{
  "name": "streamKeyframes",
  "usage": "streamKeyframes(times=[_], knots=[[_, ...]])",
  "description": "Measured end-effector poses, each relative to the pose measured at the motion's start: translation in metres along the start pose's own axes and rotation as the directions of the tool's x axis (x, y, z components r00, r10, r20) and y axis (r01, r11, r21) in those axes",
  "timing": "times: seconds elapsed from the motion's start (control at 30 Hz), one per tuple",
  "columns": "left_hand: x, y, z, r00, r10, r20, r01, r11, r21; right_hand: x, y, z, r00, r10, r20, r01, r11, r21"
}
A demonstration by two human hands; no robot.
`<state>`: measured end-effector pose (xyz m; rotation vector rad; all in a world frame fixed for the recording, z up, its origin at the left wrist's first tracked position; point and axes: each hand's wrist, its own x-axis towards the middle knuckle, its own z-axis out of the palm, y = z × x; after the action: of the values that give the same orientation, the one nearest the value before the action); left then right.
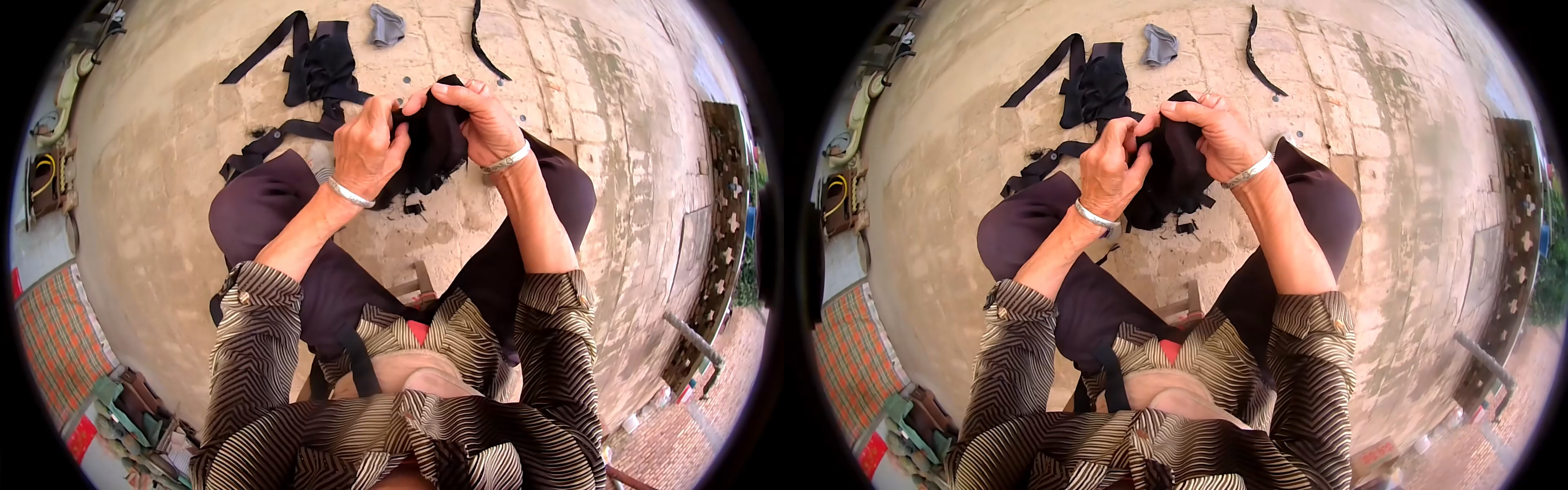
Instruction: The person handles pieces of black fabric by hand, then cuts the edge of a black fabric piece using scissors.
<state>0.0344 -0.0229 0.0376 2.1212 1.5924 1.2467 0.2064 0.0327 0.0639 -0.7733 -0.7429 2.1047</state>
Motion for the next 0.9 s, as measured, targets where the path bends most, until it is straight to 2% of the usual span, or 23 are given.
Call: streamKeyframes(times=[0.07,0.17,0.23,0.27,0.3,0.37,0.57,0.73,0.8,0.83,0.9], knots=[[-0.011,0.000,0.007,0.999,-0.044,-0.004,0.044,0.998,-0.042,0.000,-0.001,-0.001,0.998,-0.016,0.054,0.019,0.998,-0.055],[-0.018,0.000,0.012,0.996,-0.089,-0.013,0.088,0.992,-0.088,0.000,-0.002,0.003,0.998,0.000,0.068,0.003,0.999,-0.050],[-0.020,0.002,0.013,0.987,-0.158,0.023,0.159,0.970,-0.184,0.001,0.001,0.004,0.998,0.023,0.050,-0.020,0.998,-0.066],[-0.020,0.004,0.015,0.979,-0.203,0.037,0.205,0.941,-0.270,0.001,0.002,0.006,0.997,0.029,0.074,-0.027,0.999,-0.026],[-0.019,0.005,0.015,0.978,-0.207,0.035,0.209,0.940,-0.270,0.001,0.002,0.007,0.995,0.032,0.097,-0.034,0.999,0.015],[-0.017,0.005,0.014,0.995,-0.100,-0.017,0.092,0.961,-0.263,0.002,0.005,0.007,0.994,0.018,0.107,-0.021,1.000,0.023],[-0.015,-0.007,0.017,0.988,-0.153,0.016,0.154,0.973,-0.174,0.004,0.003,0.015,0.984,0.009,0.176,-0.015,0.999,0.036],[-0.009,-0.011,0.017,0.992,-0.055,-0.112,0.039,0.990,-0.138,0.004,-0.001,0.016,0.972,0.029,0.232,-0.042,0.998,0.050],[-0.008,-0.014,0.011,0.997,-0.059,-0.043,0.050,0.983,-0.174,0.003,-0.005,0.016,0.987,-0.033,0.155,0.040,0.998,-0.045],[-0.007,-0.015,0.008,0.998,-0.059,0.023,0.062,0.977,-0.206,0.003,-0.006,0.014,0.988,-0.033,0.151,0.040,0.998,-0.043],[-0.005,-0.014,0.003,0.997,-0.054,0.056,0.065,0.970,-0.234,0.002,-0.008,0.010,0.994,-0.051,0.097,0.054,0.998,-0.032]])
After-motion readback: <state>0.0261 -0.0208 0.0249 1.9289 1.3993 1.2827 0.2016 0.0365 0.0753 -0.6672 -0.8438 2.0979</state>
